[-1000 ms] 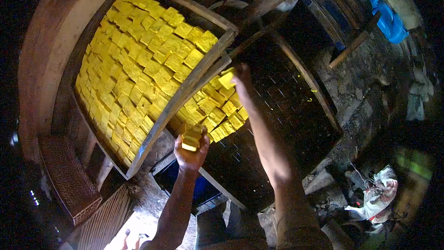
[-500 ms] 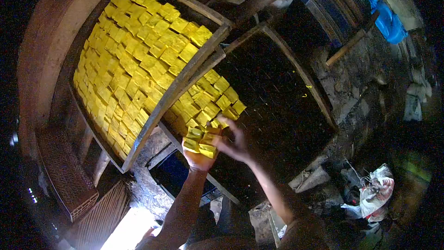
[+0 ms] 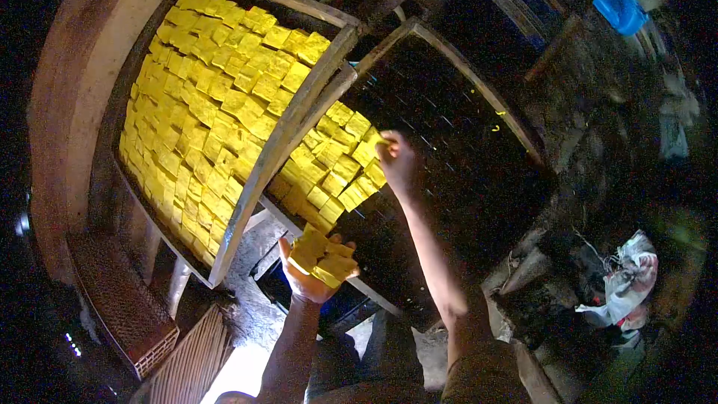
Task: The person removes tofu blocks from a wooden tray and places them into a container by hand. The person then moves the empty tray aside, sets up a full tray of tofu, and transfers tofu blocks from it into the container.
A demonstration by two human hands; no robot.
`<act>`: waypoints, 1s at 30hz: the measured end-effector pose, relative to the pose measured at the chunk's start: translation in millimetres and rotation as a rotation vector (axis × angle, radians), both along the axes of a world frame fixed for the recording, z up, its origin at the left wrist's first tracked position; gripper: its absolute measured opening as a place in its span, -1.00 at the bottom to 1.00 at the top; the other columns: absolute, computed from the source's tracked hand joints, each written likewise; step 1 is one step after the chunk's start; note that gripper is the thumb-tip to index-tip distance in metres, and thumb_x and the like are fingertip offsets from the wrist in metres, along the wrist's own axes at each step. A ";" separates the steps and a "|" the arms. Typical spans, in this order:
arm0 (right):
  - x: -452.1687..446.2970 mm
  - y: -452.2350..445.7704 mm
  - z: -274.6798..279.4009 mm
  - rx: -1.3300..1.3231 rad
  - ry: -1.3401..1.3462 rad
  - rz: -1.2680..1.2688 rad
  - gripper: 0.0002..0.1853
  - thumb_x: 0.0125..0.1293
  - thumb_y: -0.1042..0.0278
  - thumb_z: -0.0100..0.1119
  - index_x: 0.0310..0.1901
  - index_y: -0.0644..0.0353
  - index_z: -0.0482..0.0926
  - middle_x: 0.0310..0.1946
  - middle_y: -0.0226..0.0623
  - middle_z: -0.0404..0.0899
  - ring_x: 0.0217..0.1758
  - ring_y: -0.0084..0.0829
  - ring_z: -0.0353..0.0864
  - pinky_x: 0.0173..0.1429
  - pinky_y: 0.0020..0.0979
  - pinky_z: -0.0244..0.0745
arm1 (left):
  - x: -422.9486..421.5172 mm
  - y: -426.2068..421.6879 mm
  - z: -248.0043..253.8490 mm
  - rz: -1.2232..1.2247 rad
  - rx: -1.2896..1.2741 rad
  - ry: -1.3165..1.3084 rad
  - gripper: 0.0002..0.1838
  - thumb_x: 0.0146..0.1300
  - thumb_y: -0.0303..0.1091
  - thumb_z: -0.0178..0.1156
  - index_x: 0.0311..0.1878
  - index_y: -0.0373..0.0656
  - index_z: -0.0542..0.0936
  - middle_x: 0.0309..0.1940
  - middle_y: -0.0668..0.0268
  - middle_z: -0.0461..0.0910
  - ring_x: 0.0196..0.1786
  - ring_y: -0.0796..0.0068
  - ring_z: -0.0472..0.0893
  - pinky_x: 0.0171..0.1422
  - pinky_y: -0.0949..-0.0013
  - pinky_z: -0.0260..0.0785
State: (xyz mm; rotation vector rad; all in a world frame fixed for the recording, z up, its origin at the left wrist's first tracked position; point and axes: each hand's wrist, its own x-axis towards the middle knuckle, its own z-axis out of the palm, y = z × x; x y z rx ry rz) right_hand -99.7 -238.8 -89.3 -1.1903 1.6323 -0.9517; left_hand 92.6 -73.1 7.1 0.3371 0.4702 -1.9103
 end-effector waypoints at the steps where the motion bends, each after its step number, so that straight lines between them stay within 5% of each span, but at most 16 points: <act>1: 1.7 -9.2 -9.3 -0.004 0.002 -0.013 -0.72 0.20 0.50 0.25 -0.04 0.26 0.54 -0.10 -0.09 0.62 -0.11 -0.29 0.66 -0.11 -0.34 0.58 | 0.0 -1.1 6.1 -0.014 -0.011 0.035 -0.24 0.19 0.40 -0.01 0.22 -0.01 0.51 0.16 0.00 0.47 0.25 -0.22 0.41 0.18 -0.45 0.23; 3: 12.8 -23.1 -19.4 -0.343 0.816 0.032 -0.65 0.16 0.43 0.28 0.00 0.27 0.54 -0.03 0.00 0.56 -0.07 -0.14 0.62 -0.03 -0.20 0.55 | 3.8 3.8 14.4 -0.043 0.020 0.018 -0.25 0.19 0.40 -0.01 0.22 -0.01 0.51 0.14 0.00 0.48 0.26 -0.23 0.40 0.18 -0.46 0.23; 8: 37.9 -6.1 -5.8 -0.429 0.943 0.064 -0.66 0.12 0.43 0.29 -0.03 0.23 0.54 -0.11 -0.06 0.56 -0.07 -0.04 0.60 0.01 -0.17 0.52 | 26.4 14.9 19.2 -0.096 0.030 0.114 -0.29 0.20 0.36 -0.01 0.22 0.03 0.51 0.16 -0.02 0.46 0.25 -0.24 0.40 0.19 -0.48 0.22; 12: 19.6 -11.3 -28.0 -0.295 0.087 -0.010 -0.73 0.20 0.53 0.26 -0.06 0.22 0.50 -0.18 -0.29 0.63 -0.11 -0.45 0.63 0.01 -0.37 0.53 | 52.1 29.4 19.5 -0.100 0.056 0.072 -0.33 0.22 0.29 0.01 0.25 0.07 0.47 0.18 -0.01 0.46 0.25 -0.19 0.42 0.22 -0.47 0.21; 16: 33.8 -43.6 -16.9 -0.142 -0.005 0.071 -0.65 0.20 0.45 0.29 0.04 0.18 0.52 -0.15 -0.28 0.62 -0.09 -0.37 0.64 0.00 -0.35 0.54 | 70.1 30.6 21.4 -0.128 0.059 -0.022 -0.31 0.18 0.23 0.10 0.22 -0.08 0.47 0.14 0.01 0.50 0.24 -0.18 0.44 0.26 -0.42 0.23; 18: 45.4 -57.3 -21.9 -0.311 0.836 0.129 -0.58 0.13 0.37 0.33 0.05 0.20 0.53 -0.10 -0.17 0.61 -0.07 -0.15 0.63 0.02 -0.22 0.54 | 71.3 30.5 22.9 -0.136 0.079 -0.044 -0.29 0.16 0.25 0.10 0.20 -0.13 0.47 0.13 0.01 0.50 0.21 -0.16 0.47 0.25 -0.37 0.27; 20: 58.2 -54.0 -16.0 -0.429 0.980 0.042 -0.50 0.05 0.29 0.36 0.06 0.21 0.52 -0.08 -0.07 0.58 -0.05 -0.02 0.59 0.04 -0.12 0.52 | 74.1 37.2 16.1 -0.147 0.086 -0.048 -0.24 0.11 0.34 0.10 0.25 -0.01 0.46 0.12 0.03 0.51 0.20 -0.19 0.46 0.16 -0.42 0.31; 24: 66.4 -35.4 -4.0 -0.255 0.740 0.150 -0.53 0.03 0.30 0.38 -0.01 0.21 0.48 -0.07 0.01 0.52 0.04 -0.06 0.53 0.15 -0.06 0.43 | 70.7 33.2 28.5 -0.099 0.075 0.016 -0.27 0.13 0.26 0.11 0.19 -0.14 0.47 0.11 0.01 0.50 0.18 -0.10 0.49 0.22 -0.31 0.31; 27: 45.5 -48.1 -14.5 -0.049 0.042 0.089 -0.44 -0.06 0.44 0.41 0.04 0.24 0.46 -0.10 -0.16 0.58 -0.03 -0.27 0.59 0.11 -0.26 0.51 | 72.8 34.5 28.7 -0.150 0.057 -0.073 -0.26 0.12 0.26 0.12 0.19 -0.16 0.46 0.08 0.03 0.50 0.19 -0.09 0.48 0.23 -0.30 0.31; 28: 42.6 -58.4 -15.2 -0.193 -0.056 0.123 -0.43 -0.08 0.48 0.40 0.05 0.25 0.46 -0.11 -0.17 0.61 -0.11 -0.33 0.61 0.06 -0.32 0.54 | 72.5 37.2 27.7 -0.130 0.062 -0.049 -0.25 0.12 0.26 0.12 0.19 -0.17 0.46 0.08 0.03 0.50 0.19 -0.09 0.47 0.23 -0.30 0.31; 30: 43.6 -71.3 3.1 -0.004 -0.336 0.130 -0.48 -0.03 0.42 0.37 0.03 0.23 0.48 -0.08 -0.18 0.62 -0.15 -0.35 0.62 0.01 -0.33 0.55 | 71.7 39.0 27.5 -0.111 0.067 -0.026 -0.24 0.12 0.26 0.12 0.19 -0.19 0.46 0.07 0.04 0.49 0.20 -0.09 0.47 0.23 -0.30 0.31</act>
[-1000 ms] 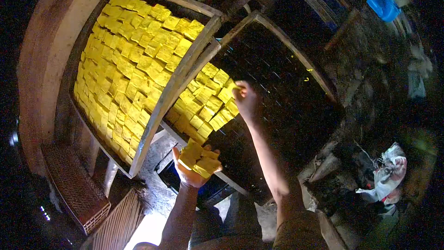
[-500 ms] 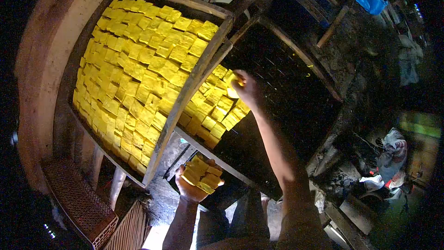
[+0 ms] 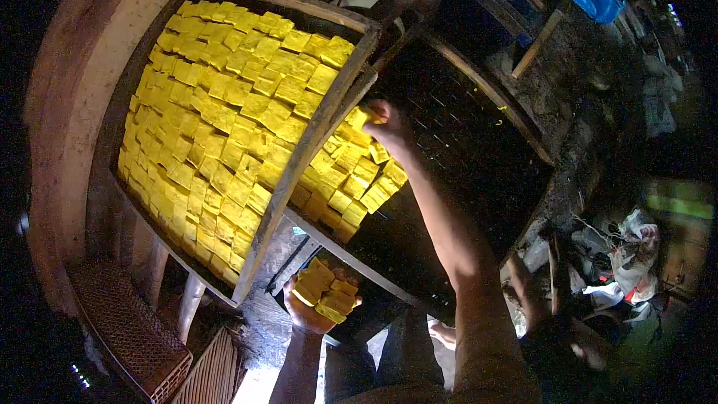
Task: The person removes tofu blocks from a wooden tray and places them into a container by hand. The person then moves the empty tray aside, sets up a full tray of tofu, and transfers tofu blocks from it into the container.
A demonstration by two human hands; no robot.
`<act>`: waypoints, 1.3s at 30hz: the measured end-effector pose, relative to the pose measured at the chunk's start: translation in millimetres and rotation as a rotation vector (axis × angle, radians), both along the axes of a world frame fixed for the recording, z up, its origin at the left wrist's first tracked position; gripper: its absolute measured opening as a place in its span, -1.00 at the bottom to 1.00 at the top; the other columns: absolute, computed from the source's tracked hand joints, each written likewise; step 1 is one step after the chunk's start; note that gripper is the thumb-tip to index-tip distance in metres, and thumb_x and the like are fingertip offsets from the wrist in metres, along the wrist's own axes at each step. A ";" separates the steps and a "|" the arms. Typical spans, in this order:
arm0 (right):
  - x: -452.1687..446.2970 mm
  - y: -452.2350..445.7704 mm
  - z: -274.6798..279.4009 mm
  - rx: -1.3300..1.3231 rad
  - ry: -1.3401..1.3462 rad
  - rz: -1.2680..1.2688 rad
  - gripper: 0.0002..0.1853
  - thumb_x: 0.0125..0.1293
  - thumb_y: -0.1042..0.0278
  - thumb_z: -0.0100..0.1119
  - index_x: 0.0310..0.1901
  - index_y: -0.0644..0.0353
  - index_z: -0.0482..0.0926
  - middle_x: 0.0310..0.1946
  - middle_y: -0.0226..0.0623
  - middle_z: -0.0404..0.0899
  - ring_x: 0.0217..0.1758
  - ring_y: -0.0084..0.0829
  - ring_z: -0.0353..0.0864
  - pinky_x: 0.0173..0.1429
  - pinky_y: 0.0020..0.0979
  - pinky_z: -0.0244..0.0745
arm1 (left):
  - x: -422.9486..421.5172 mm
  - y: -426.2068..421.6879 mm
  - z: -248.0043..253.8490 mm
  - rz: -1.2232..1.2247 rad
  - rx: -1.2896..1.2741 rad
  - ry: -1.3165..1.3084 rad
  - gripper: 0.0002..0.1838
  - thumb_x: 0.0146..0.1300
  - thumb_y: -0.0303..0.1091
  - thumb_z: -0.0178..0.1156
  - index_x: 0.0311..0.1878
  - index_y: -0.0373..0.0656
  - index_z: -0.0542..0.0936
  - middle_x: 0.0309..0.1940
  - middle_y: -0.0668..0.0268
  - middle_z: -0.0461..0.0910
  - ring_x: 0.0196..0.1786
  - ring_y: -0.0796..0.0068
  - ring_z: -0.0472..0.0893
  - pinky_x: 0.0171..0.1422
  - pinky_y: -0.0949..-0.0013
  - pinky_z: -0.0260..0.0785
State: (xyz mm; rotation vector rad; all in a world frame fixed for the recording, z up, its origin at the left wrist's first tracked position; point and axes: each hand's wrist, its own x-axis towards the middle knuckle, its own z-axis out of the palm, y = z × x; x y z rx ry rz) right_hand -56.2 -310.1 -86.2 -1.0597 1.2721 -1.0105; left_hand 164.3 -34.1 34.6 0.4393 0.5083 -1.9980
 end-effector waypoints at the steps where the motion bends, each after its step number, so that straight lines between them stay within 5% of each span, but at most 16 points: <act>1: 3.6 -7.8 -2.7 -0.001 -0.001 -0.001 -0.48 -0.03 0.42 0.37 0.03 0.23 0.48 -0.08 -0.18 0.62 -0.15 -0.35 0.62 0.01 -0.33 0.55 | -0.5 -0.2 1.1 0.006 -0.017 0.009 -0.22 0.12 0.27 0.12 0.21 -0.20 0.45 0.08 0.04 0.48 0.22 -0.10 0.45 0.23 -0.30 0.31; 4: 21.4 -24.9 2.5 0.044 0.188 0.183 -0.52 0.05 0.30 0.34 0.04 0.19 0.50 -0.07 -0.20 0.62 -0.11 -0.33 0.61 0.02 -0.29 0.54 | -0.2 3.9 -3.1 0.023 -0.030 0.027 -0.20 0.12 0.28 0.11 0.23 -0.21 0.43 0.11 0.03 0.47 0.25 -0.12 0.42 0.23 -0.31 0.31; 6: 38.0 -24.6 14.7 -0.244 0.893 0.041 -0.56 0.18 0.27 0.29 0.08 0.23 0.55 0.08 -0.06 0.55 0.07 -0.20 0.57 0.19 -0.16 0.45 | 1.4 5.3 -2.4 0.039 -0.016 0.029 -0.19 0.12 0.28 0.11 0.25 -0.21 0.42 0.13 0.03 0.46 0.27 -0.13 0.40 0.23 -0.31 0.32; 10: 50.2 -15.4 -15.9 -0.668 1.111 -0.021 -0.61 0.13 0.26 0.26 0.00 0.15 0.50 -0.08 -0.01 0.58 -0.08 -0.11 0.60 0.05 -0.11 0.53 | 0.3 -1.2 -2.7 -0.037 0.032 -0.179 -0.19 0.13 0.29 0.10 0.25 -0.20 0.42 0.17 0.06 0.46 0.24 -0.12 0.44 0.19 -0.29 0.36; 12: 54.8 4.0 21.1 -0.369 0.891 0.186 -0.53 0.10 0.25 0.31 0.05 0.20 0.47 -0.07 0.04 0.57 -0.06 -0.07 0.59 0.10 -0.08 0.51 | -0.5 -5.8 -13.5 -0.066 -0.059 -0.140 -0.20 0.14 0.29 0.11 0.26 -0.18 0.42 0.12 0.09 0.50 0.20 -0.08 0.48 0.15 -0.26 0.39; 14: 49.7 6.7 -5.6 -0.487 0.989 0.065 -0.48 0.03 0.30 0.33 0.05 0.24 0.42 -0.12 0.02 0.56 -0.09 -0.12 0.60 0.07 -0.13 0.52 | -4.5 -15.6 -16.3 -0.042 -0.014 -0.160 -0.22 0.14 0.29 0.12 0.24 -0.16 0.43 0.07 0.10 0.52 0.16 -0.03 0.51 0.10 -0.19 0.43; 16: 36.1 3.9 -8.2 0.080 0.025 -0.063 -0.53 -0.01 0.33 0.30 -0.02 0.21 0.43 -0.19 -0.22 0.48 -0.08 -0.28 0.51 0.13 -0.26 0.41 | -6.4 -27.7 -20.7 -0.044 -0.108 -0.155 -0.24 0.13 0.29 0.13 0.21 -0.15 0.46 0.04 0.13 0.53 0.12 0.02 0.53 0.06 -0.14 0.44; 18: 11.0 5.7 1.3 0.083 0.085 -0.158 -0.58 0.06 0.34 0.17 0.00 0.16 0.40 -0.11 -0.18 0.55 0.01 -0.37 0.49 0.07 -0.31 0.43 | -8.0 -35.2 -25.0 -0.072 -0.027 -0.246 -0.24 0.15 0.35 0.02 0.19 -0.09 0.48 0.00 0.12 0.58 0.04 -0.05 0.58 -0.03 -0.24 0.46; 20: 0.6 27.3 16.4 -0.094 -0.518 -0.188 -0.54 0.11 0.30 0.16 0.09 0.16 0.44 -0.09 -0.25 0.57 -0.07 -0.35 0.55 0.02 -0.38 0.45 | -9.5 -42.8 -29.0 -0.118 -0.005 -0.275 -0.22 0.16 0.36 -0.02 0.19 -0.13 0.49 -0.02 0.10 0.59 -0.01 -0.04 0.61 -0.03 -0.24 0.48; 23: -1.2 82.8 102.9 0.029 -0.832 -0.114 -0.47 0.06 0.30 0.11 0.14 0.20 0.43 -0.08 -0.19 0.55 -0.12 -0.32 0.55 -0.12 -0.37 0.52 | -18.8 -57.1 -26.6 -0.126 0.045 -0.211 -0.38 0.22 0.23 -0.03 0.14 -0.05 0.52 -0.05 0.18 0.61 -0.01 0.03 0.62 -0.04 -0.25 0.47; 27: 16.2 149.4 134.4 0.071 -0.460 0.168 -0.44 -0.10 0.46 0.21 0.06 0.14 0.43 -0.13 -0.36 0.49 -0.09 -0.45 0.52 -0.04 -0.42 0.50 | -39.6 -66.0 -24.2 -0.232 0.111 -0.166 -0.42 0.29 0.20 -0.15 0.16 0.01 0.50 0.02 0.18 0.58 0.04 0.07 0.60 0.02 -0.21 0.47; 30: 22.5 171.1 128.6 -0.496 0.186 0.595 -0.59 -0.11 0.27 0.41 -0.14 0.05 0.55 0.10 -0.28 0.40 0.22 -0.18 0.37 0.34 -0.09 0.18 | -49.1 -39.4 -44.8 -0.005 0.022 0.070 -0.36 0.31 0.25 -0.14 0.21 -0.05 0.45 0.12 0.17 0.54 0.08 0.15 0.57 0.17 -0.04 0.44; 32: 20.4 183.7 125.0 -0.621 0.470 0.860 -0.50 -0.12 0.17 0.49 -0.06 -0.03 0.58 0.16 -0.30 0.44 0.30 -0.16 0.34 0.39 -0.10 0.12 | -42.4 -52.8 -34.2 -0.243 0.019 0.031 -0.37 0.30 0.25 -0.08 0.21 -0.02 0.47 0.12 0.14 0.52 0.12 0.23 0.55 0.14 0.07 0.48; 36: -2.7 171.0 122.3 -0.432 0.263 0.729 -0.37 -0.04 0.12 0.51 0.14 0.01 0.57 0.23 -0.31 0.49 0.44 -0.27 0.27 0.48 -0.13 0.08 | -35.5 -40.8 -27.2 -0.312 0.040 0.013 -0.38 0.23 0.15 -0.02 0.21 -0.09 0.48 0.08 0.10 0.56 0.15 0.00 0.53 0.22 -0.28 0.33; 38: -12.6 161.0 85.2 -0.190 0.347 0.253 -0.51 0.17 0.37 0.34 0.15 0.21 0.52 0.19 -0.12 0.51 0.24 -0.11 0.50 0.30 -0.24 0.40 | -27.5 -30.7 -32.0 -0.269 0.039 0.032 -0.31 0.16 0.10 0.04 0.29 -0.14 0.40 0.17 0.01 0.48 0.17 -0.10 0.51 0.22 -0.40 0.27; 39: -16.5 143.2 38.1 -0.539 0.759 -0.069 -0.56 0.20 0.43 0.27 0.14 0.29 0.50 0.13 0.01 0.52 0.15 -0.02 0.56 0.24 -0.22 0.47 | -24.8 -28.6 -29.7 -0.241 0.011 0.047 -0.31 0.16 0.08 0.04 0.29 -0.15 0.40 0.18 0.00 0.47 0.18 -0.12 0.50 0.22 -0.42 0.26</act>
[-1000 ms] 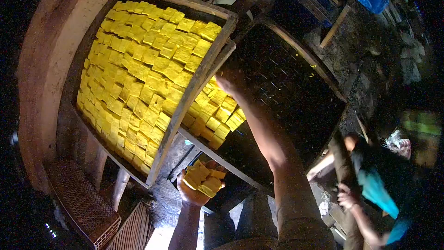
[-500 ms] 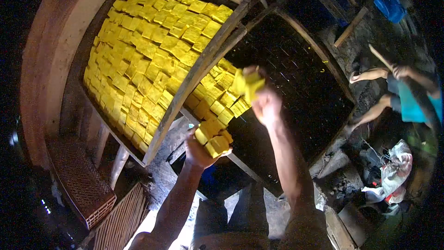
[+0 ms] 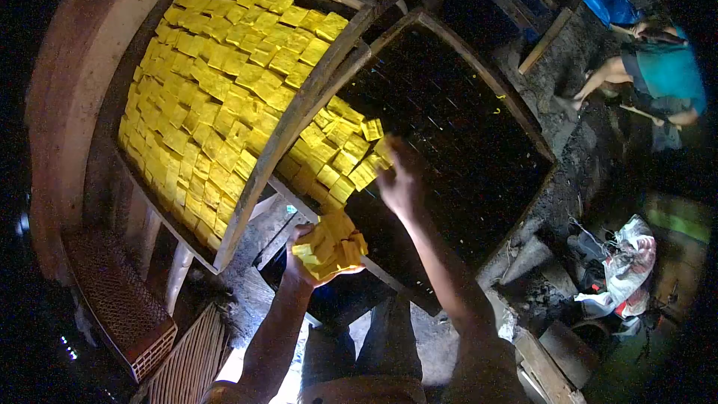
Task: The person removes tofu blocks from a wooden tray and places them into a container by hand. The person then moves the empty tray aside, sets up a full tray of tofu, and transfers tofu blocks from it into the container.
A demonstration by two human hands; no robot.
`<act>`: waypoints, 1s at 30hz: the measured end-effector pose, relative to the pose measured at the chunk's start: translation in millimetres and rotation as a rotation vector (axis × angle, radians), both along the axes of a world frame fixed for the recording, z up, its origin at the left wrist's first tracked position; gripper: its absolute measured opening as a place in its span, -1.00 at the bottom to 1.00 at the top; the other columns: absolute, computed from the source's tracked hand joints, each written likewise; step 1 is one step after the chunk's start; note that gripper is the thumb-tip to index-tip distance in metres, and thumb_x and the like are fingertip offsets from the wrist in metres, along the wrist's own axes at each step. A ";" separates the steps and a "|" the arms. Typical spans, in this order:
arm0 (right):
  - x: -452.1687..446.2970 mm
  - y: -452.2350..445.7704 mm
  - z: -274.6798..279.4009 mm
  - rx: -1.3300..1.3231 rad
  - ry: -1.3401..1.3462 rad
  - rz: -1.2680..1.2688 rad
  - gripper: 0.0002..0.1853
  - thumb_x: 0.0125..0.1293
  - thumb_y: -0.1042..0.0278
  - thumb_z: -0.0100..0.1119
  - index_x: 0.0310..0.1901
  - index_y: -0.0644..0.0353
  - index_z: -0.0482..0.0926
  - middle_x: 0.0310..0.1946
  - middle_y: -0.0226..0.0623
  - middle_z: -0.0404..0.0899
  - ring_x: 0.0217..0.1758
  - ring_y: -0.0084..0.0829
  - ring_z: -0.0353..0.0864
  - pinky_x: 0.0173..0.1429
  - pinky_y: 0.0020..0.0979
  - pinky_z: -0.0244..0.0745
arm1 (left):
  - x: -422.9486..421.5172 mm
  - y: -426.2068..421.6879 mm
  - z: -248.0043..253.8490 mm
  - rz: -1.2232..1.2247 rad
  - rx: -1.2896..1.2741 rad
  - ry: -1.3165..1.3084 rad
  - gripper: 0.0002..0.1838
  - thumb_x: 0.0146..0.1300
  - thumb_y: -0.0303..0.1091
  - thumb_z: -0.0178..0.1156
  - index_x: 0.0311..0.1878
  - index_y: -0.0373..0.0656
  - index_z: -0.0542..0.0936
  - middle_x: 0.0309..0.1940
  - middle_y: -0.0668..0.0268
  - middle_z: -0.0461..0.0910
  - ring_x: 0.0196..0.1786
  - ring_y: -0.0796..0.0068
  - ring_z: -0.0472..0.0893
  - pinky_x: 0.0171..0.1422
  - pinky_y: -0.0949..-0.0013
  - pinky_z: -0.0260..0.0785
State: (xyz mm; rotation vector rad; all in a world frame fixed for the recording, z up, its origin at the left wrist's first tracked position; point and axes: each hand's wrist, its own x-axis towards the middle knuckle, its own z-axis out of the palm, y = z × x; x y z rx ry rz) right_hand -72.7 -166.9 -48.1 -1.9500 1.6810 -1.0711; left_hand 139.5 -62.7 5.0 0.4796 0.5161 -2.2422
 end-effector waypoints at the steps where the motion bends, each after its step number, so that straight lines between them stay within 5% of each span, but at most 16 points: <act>1: 2.0 -2.2 -9.5 -0.005 0.002 -0.003 -0.56 0.20 0.43 0.27 0.14 0.29 0.50 0.13 0.01 0.52 0.15 -0.02 0.56 0.24 -0.22 0.47 | 2.5 0.2 2.0 0.028 -0.028 0.017 -0.32 0.16 0.06 0.04 0.29 -0.16 0.39 0.18 -0.01 0.47 0.19 -0.14 0.49 0.22 -0.43 0.25; 2: 7.2 -3.8 -14.0 0.142 0.098 -0.149 -0.58 0.21 0.46 0.25 0.12 0.30 0.51 0.10 0.03 0.53 0.14 -0.01 0.56 0.23 -0.20 0.47 | 3.6 1.5 4.6 0.027 -0.030 0.017 -0.32 0.16 0.06 0.04 0.29 -0.16 0.39 0.18 -0.01 0.47 0.19 -0.14 0.49 0.22 -0.43 0.25; 4: 22.3 -2.5 -48.7 -0.043 0.242 -0.251 -0.61 0.21 0.48 0.25 0.09 0.30 0.51 0.02 0.04 0.57 0.05 0.01 0.58 0.16 -0.14 0.48 | 5.3 3.6 9.0 0.068 -0.093 0.002 -0.30 0.16 0.05 0.07 0.29 -0.19 0.38 0.18 -0.03 0.46 0.20 -0.15 0.48 0.22 -0.45 0.25; 7: 15.6 -3.0 -48.8 0.038 -0.067 -0.253 -0.77 0.16 0.58 0.25 -0.13 0.22 0.54 -0.22 -0.16 0.61 -0.14 -0.16 0.61 0.06 -0.23 0.51 | 11.4 16.0 14.5 0.104 -0.021 -0.015 -0.28 0.15 0.06 0.09 0.30 -0.21 0.37 0.18 -0.05 0.46 0.21 -0.16 0.48 0.23 -0.45 0.25; 8: 7.8 -5.8 -44.4 0.144 -0.164 -0.298 -0.77 0.12 0.64 0.27 -0.19 0.19 0.52 -0.31 -0.28 0.60 -0.21 -0.37 0.61 -0.05 -0.36 0.56 | 14.5 19.7 19.3 0.107 -0.024 0.000 -0.27 0.15 0.07 0.11 0.30 -0.22 0.37 0.18 -0.05 0.46 0.20 -0.16 0.48 0.24 -0.45 0.24; 11: 3.8 -25.3 -41.2 0.232 -0.481 -0.263 -0.72 0.12 0.68 0.28 -0.14 0.22 0.50 -0.26 -0.35 0.61 -0.19 -0.58 0.60 -0.13 -0.48 0.57 | 23.4 36.6 12.7 0.110 -0.047 -0.058 -0.28 0.14 0.02 0.10 0.30 -0.24 0.37 0.18 -0.06 0.46 0.20 -0.15 0.49 0.23 -0.46 0.23; 12: 8.7 -33.9 -40.5 0.282 -0.696 -0.233 -0.71 0.13 0.66 0.29 -0.10 0.25 0.51 -0.21 -0.31 0.61 -0.17 -0.54 0.62 -0.12 -0.47 0.57 | 24.4 41.8 10.6 0.110 -0.045 -0.056 -0.28 0.14 0.02 0.10 0.30 -0.24 0.37 0.18 -0.06 0.46 0.20 -0.15 0.49 0.23 -0.46 0.23; 15: 26.1 -58.9 -66.8 0.244 -0.613 -0.297 -0.64 0.12 0.62 0.33 -0.03 0.28 0.51 -0.17 -0.26 0.60 -0.18 -0.49 0.63 -0.13 -0.47 0.57 | 22.3 48.2 9.4 0.142 -0.007 -0.031 -0.28 0.12 -0.01 0.09 0.29 -0.28 0.37 0.18 -0.05 0.46 0.19 -0.14 0.49 0.25 -0.45 0.22; 17: 28.9 -64.6 -71.8 0.276 -0.370 -0.331 -0.58 0.10 0.53 0.35 0.04 0.28 0.51 -0.13 -0.17 0.55 -0.10 -0.33 0.61 -0.04 -0.34 0.56 | 22.9 48.8 16.7 0.150 0.032 -0.068 -0.28 0.11 -0.04 0.08 0.29 -0.32 0.37 0.19 -0.04 0.46 0.19 -0.14 0.48 0.26 -0.46 0.19; 19: 29.6 -64.5 -76.7 0.117 0.285 -0.304 -0.54 0.09 0.45 0.35 0.07 0.26 0.51 -0.10 -0.11 0.49 0.00 -0.16 0.54 0.09 -0.20 0.50 | 28.8 54.5 13.7 0.151 0.010 -0.077 -0.28 0.10 -0.04 0.07 0.29 -0.31 0.37 0.19 -0.04 0.47 0.20 -0.15 0.48 0.26 -0.47 0.18; 21: 27.6 -60.4 -70.2 0.249 0.221 -0.301 -0.60 0.10 0.39 0.32 0.00 0.25 0.52 -0.06 -0.09 0.45 0.07 -0.06 0.46 0.18 -0.12 0.42 | 34.1 60.3 9.1 0.169 0.002 -0.083 -0.28 0.10 -0.03 0.07 0.29 -0.31 0.37 0.18 -0.04 0.47 0.19 -0.15 0.48 0.26 -0.47 0.18; 23: 25.1 -55.9 -48.0 0.173 0.140 -0.145 -0.65 0.09 0.44 0.33 -0.07 0.24 0.50 -0.12 -0.15 0.50 0.01 -0.14 0.52 0.11 -0.20 0.47 | 39.0 65.1 5.0 0.184 -0.004 -0.092 -0.27 0.10 -0.03 0.08 0.28 -0.31 0.37 0.18 -0.05 0.47 0.19 -0.16 0.48 0.25 -0.47 0.19; 24: 29.8 -58.2 -44.9 0.221 -0.165 -0.051 -0.65 0.07 0.52 0.33 -0.09 0.21 0.47 -0.18 -0.20 0.54 -0.07 -0.23 0.57 0.04 -0.28 0.49 | 41.2 67.7 4.0 0.189 -0.006 -0.094 -0.27 0.10 -0.02 0.08 0.28 -0.31 0.37 0.18 -0.05 0.47 0.19 -0.16 0.48 0.25 -0.47 0.19; 27: 26.2 -60.8 -20.7 0.224 -0.197 0.011 -0.57 0.05 0.58 0.32 -0.02 0.18 0.44 -0.22 -0.25 0.57 -0.13 -0.33 0.60 -0.01 -0.36 0.51 | 46.8 72.8 -1.1 0.203 -0.005 -0.104 -0.27 0.10 -0.01 0.08 0.28 -0.31 0.37 0.18 -0.06 0.46 0.19 -0.16 0.48 0.25 -0.47 0.19; 29: 29.8 -76.5 -12.0 0.353 -0.568 -0.003 -0.63 0.07 0.50 0.32 -0.05 0.17 0.51 -0.20 -0.22 0.58 -0.12 -0.39 0.62 0.00 -0.40 0.51 | 51.0 74.9 -3.1 0.210 -0.009 -0.114 -0.27 0.10 0.00 0.09 0.28 -0.31 0.37 0.18 -0.07 0.46 0.18 -0.17 0.48 0.24 -0.46 0.20; 30: 32.5 -85.8 -15.0 0.381 -0.407 0.022 -0.67 0.08 0.44 0.32 -0.07 0.15 0.54 -0.19 -0.17 0.56 -0.09 -0.33 0.61 0.00 -0.34 0.53 | 52.0 76.5 -4.0 0.212 -0.009 -0.118 -0.26 0.10 0.00 0.09 0.28 -0.31 0.37 0.17 -0.08 0.46 0.18 -0.17 0.48 0.24 -0.46 0.20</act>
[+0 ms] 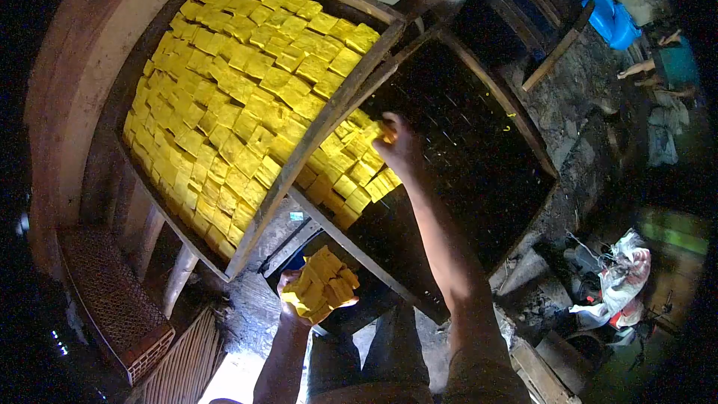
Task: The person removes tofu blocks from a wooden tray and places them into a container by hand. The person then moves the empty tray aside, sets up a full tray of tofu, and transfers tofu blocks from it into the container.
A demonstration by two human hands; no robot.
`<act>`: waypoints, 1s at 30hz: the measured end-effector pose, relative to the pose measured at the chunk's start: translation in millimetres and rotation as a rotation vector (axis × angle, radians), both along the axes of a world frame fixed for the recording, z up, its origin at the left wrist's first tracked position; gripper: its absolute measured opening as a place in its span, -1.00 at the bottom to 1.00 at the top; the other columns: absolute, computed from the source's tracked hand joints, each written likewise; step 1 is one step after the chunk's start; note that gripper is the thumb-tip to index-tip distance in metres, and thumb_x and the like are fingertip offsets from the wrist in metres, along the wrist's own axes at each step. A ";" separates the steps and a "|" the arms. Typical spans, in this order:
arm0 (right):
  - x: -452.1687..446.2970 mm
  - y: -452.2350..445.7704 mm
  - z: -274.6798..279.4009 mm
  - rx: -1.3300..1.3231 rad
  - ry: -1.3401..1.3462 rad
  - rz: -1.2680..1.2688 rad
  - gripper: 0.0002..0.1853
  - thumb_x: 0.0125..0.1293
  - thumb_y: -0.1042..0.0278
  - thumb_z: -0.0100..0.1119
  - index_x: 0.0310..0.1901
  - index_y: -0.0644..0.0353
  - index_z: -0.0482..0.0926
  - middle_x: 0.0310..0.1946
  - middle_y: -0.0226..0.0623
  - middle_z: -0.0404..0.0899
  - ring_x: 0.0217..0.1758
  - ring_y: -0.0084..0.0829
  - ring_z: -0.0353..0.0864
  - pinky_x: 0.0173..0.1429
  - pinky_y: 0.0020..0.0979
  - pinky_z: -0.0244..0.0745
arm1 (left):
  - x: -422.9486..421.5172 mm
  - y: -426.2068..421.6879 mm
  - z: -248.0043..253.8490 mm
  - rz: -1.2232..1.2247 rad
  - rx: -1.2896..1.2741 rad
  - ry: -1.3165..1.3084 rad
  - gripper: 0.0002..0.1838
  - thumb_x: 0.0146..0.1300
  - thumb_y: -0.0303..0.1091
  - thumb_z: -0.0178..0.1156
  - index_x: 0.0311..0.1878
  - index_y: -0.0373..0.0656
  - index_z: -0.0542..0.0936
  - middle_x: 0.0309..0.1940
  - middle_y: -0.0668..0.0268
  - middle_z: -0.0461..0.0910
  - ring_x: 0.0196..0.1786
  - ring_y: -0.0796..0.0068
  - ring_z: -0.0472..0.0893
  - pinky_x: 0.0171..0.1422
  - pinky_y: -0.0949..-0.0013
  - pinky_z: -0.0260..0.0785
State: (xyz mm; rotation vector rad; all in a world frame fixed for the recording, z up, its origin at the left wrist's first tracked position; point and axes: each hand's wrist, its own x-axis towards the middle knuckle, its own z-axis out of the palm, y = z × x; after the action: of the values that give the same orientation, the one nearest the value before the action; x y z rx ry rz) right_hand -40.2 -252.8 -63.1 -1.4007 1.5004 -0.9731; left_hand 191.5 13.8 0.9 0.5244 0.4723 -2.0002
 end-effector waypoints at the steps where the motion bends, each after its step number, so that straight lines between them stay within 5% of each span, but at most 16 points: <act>1: 2.7 -7.7 -7.3 0.017 0.154 0.058 -0.70 0.09 0.38 0.31 -0.09 0.13 0.56 -0.17 -0.12 0.55 -0.06 -0.28 0.59 0.01 -0.28 0.54 | 0.6 1.6 -0.4 0.002 0.001 -0.004 -0.26 0.10 0.00 0.09 0.28 -0.31 0.37 0.17 -0.08 0.46 0.18 -0.17 0.48 0.24 -0.46 0.20; 2: 8.6 -14.4 -14.8 0.017 0.155 0.056 -0.70 0.09 0.38 0.31 -0.09 0.13 0.56 -0.17 -0.12 0.55 -0.06 -0.28 0.59 0.01 -0.28 0.54 | 1.4 2.4 -1.3 0.003 0.005 0.002 -0.26 0.10 0.01 0.09 0.28 -0.31 0.37 0.17 -0.08 0.46 0.18 -0.17 0.48 0.24 -0.46 0.20; 4: 23.3 -23.8 -28.3 -0.048 0.749 0.024 -0.71 0.08 0.30 0.32 -0.12 0.10 0.59 -0.12 -0.03 0.51 0.00 -0.13 0.53 0.03 -0.16 0.54 | 3.1 3.9 -3.9 0.007 0.004 -0.003 -0.26 0.10 0.01 0.10 0.28 -0.31 0.37 0.17 -0.09 0.46 0.18 -0.17 0.48 0.24 -0.46 0.21; 7: 31.5 -10.9 -27.4 -0.284 0.856 -0.025 -0.70 0.04 0.30 0.35 -0.16 0.10 0.58 -0.08 0.03 0.47 0.05 -0.01 0.45 0.05 -0.12 0.51 | 8.5 7.1 -5.8 0.013 0.001 -0.010 -0.25 0.10 0.02 0.11 0.28 -0.30 0.37 0.17 -0.10 0.46 0.17 -0.18 0.49 0.23 -0.46 0.22; 9: 30.7 -3.3 -25.9 -0.325 0.837 0.040 -0.64 -0.01 0.31 0.39 -0.14 0.11 0.55 -0.13 -0.01 0.51 0.00 -0.03 0.50 0.04 -0.11 0.50 | 9.4 9.1 -9.3 0.016 -0.005 -0.006 -0.25 0.10 0.03 0.11 0.28 -0.30 0.37 0.16 -0.11 0.46 0.17 -0.18 0.49 0.23 -0.45 0.22; 15: 11.4 -20.8 -62.0 0.143 -0.112 -0.111 -0.63 0.06 0.39 0.24 -0.05 0.23 0.52 -0.23 -0.24 0.60 -0.13 -0.48 0.58 -0.01 -0.40 0.50 | 15.8 27.6 -32.3 0.057 0.028 -0.045 -0.29 0.11 -0.01 0.09 0.27 -0.28 0.39 0.17 -0.05 0.47 0.18 -0.17 0.48 0.25 -0.49 0.17; 16: 14.0 -30.3 -44.5 0.087 -0.143 -0.018 -0.67 0.11 0.30 0.23 -0.09 0.23 0.55 -0.19 -0.23 0.60 -0.13 -0.51 0.56 0.01 -0.43 0.49 | 14.2 17.2 -18.5 0.089 0.072 -0.056 -0.34 0.13 -0.06 0.06 0.26 -0.26 0.41 0.19 0.01 0.48 0.20 -0.14 0.47 0.27 -0.54 0.10; 17: 20.6 -42.5 -28.1 0.091 -0.143 -0.018 -0.67 0.11 0.30 0.23 -0.09 0.23 0.55 -0.19 -0.23 0.60 -0.13 -0.51 0.56 0.01 -0.43 0.49 | 9.4 8.4 -2.9 0.030 0.029 -0.086 -0.19 0.04 0.08 0.18 0.28 -0.31 0.36 0.16 -0.20 0.42 0.16 -0.19 0.49 0.24 -0.44 0.22; 19: 36.0 -62.9 -14.3 0.519 0.237 0.117 -0.69 0.15 0.23 0.21 -0.13 0.24 0.59 -0.15 -0.15 0.61 -0.06 -0.37 0.57 0.09 -0.36 0.47 | 4.6 -6.9 15.5 -0.029 -0.015 -0.116 -0.02 -0.04 0.23 0.29 0.30 -0.37 0.31 0.13 -0.41 0.35 0.12 -0.24 0.50 0.21 -0.35 0.33; 21: 47.5 -51.2 -27.7 -0.363 0.784 0.189 -0.66 0.17 0.34 0.18 -0.03 0.26 0.53 -0.13 0.05 0.60 -0.08 -0.03 0.61 -0.04 -0.14 0.54 | 6.2 -2.3 15.8 -0.066 -0.065 -0.076 0.00 -0.04 0.22 0.31 0.31 -0.38 0.29 0.12 -0.38 0.36 0.06 -0.16 0.52 0.21 -0.23 0.37; 22: 48.3 -59.1 -33.0 -0.443 0.874 0.209 -0.70 0.17 0.38 0.15 -0.05 0.26 0.53 -0.11 0.05 0.59 -0.06 -0.02 0.60 -0.04 -0.11 0.54 | 7.1 2.0 15.3 -0.076 -0.079 -0.064 0.00 -0.04 0.21 0.31 0.32 -0.38 0.28 0.11 -0.37 0.37 0.04 -0.13 0.53 0.21 -0.19 0.38; 25: 55.3 -49.8 -50.3 -0.691 0.975 0.233 -0.75 0.16 0.45 0.15 -0.10 0.26 0.52 -0.14 0.06 0.58 -0.06 0.00 0.60 -0.06 -0.08 0.53 | 3.7 26.5 11.6 0.086 -0.009 0.251 -0.18 -0.01 -0.01 0.16 0.30 -0.33 0.35 0.20 -0.12 0.43 0.24 -0.24 0.41 0.27 -0.51 0.14; 26: 55.3 -45.5 -55.5 -0.776 0.975 0.238 -0.76 0.15 0.46 0.16 -0.12 0.26 0.52 -0.16 0.06 0.58 -0.08 0.00 0.60 -0.07 -0.08 0.54 | 1.6 34.2 12.8 0.021 0.035 0.114 -0.23 0.08 0.01 0.21 0.26 -0.34 0.35 0.06 -0.07 0.44 0.02 0.02 0.44 0.13 -0.13 0.30; 27: 56.5 -40.7 -55.6 -0.862 0.978 0.241 -0.77 0.14 0.47 0.17 -0.14 0.27 0.52 -0.19 0.06 0.58 -0.09 0.01 0.60 -0.07 -0.08 0.54 | 3.2 41.6 9.4 -0.031 0.142 0.147 -0.36 0.15 -0.03 0.21 0.16 -0.31 0.38 -0.04 0.03 0.43 -0.06 0.17 0.44 0.03 0.04 0.35; 29: 64.5 -32.7 -29.5 -0.335 0.459 0.080 -0.61 0.08 0.43 0.27 -0.02 0.28 0.49 -0.21 0.07 0.58 -0.11 -0.02 0.61 -0.10 -0.14 0.56 | 6.3 56.5 3.1 -0.115 0.375 0.212 -0.61 0.28 -0.11 0.19 -0.05 -0.25 0.45 -0.23 0.23 0.42 -0.23 0.45 0.44 -0.15 0.39 0.44; 30: 53.5 -36.2 -10.5 -0.291 0.250 0.234 -0.43 0.02 0.37 0.35 0.10 0.29 0.42 -0.23 -0.05 0.60 -0.17 -0.15 0.63 -0.15 -0.22 0.57 | 5.1 55.4 24.3 0.121 0.606 0.728 -0.71 0.31 -0.15 0.17 -0.15 -0.19 0.44 -0.28 0.33 0.39 -0.26 0.52 0.42 -0.22 0.45 0.41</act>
State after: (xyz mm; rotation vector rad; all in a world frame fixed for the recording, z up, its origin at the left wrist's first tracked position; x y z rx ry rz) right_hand 13.4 -288.9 -73.5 -1.9203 1.3668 -0.9205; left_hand 196.5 69.3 25.2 0.0890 1.5443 -1.8673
